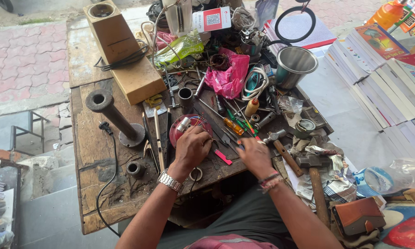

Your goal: The person strips the insulation from a black wire using a pink utility knife, then twists the exposed strands. They wrap the connection with black electrical tape, repeating the process on a second wire. The person works at a cluttered wooden workbench with various tools and parts visible.

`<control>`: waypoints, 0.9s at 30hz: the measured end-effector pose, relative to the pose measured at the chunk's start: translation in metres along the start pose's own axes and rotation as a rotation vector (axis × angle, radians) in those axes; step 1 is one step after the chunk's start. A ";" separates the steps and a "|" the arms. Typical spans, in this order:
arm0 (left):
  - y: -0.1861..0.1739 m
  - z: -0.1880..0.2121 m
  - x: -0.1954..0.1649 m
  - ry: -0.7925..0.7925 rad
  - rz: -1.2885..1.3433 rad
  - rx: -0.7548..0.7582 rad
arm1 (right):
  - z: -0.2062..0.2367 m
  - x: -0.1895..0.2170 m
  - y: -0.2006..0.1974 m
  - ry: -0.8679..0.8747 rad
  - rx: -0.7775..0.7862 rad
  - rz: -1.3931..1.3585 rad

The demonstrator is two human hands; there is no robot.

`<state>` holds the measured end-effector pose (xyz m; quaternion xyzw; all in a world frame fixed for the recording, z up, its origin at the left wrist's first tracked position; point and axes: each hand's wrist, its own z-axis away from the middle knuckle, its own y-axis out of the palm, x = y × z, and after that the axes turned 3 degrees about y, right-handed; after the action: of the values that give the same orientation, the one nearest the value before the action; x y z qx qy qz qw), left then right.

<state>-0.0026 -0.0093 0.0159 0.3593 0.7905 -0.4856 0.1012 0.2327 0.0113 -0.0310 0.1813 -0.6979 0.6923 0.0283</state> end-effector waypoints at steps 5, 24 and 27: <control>0.005 0.001 -0.003 -0.053 -0.008 0.013 | 0.029 -0.028 0.006 -0.098 -0.071 0.107; -0.006 -0.004 0.007 -0.062 0.046 -0.070 | 0.054 -0.051 -0.020 0.349 0.552 -1.517; -0.008 -0.007 0.011 -0.133 0.090 -0.048 | 0.067 -0.041 -0.039 0.029 0.101 -0.272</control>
<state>-0.0144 -0.0003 0.0199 0.3589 0.7766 -0.4840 0.1837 0.2964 -0.0443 -0.0084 0.2656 -0.6306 0.7188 0.1227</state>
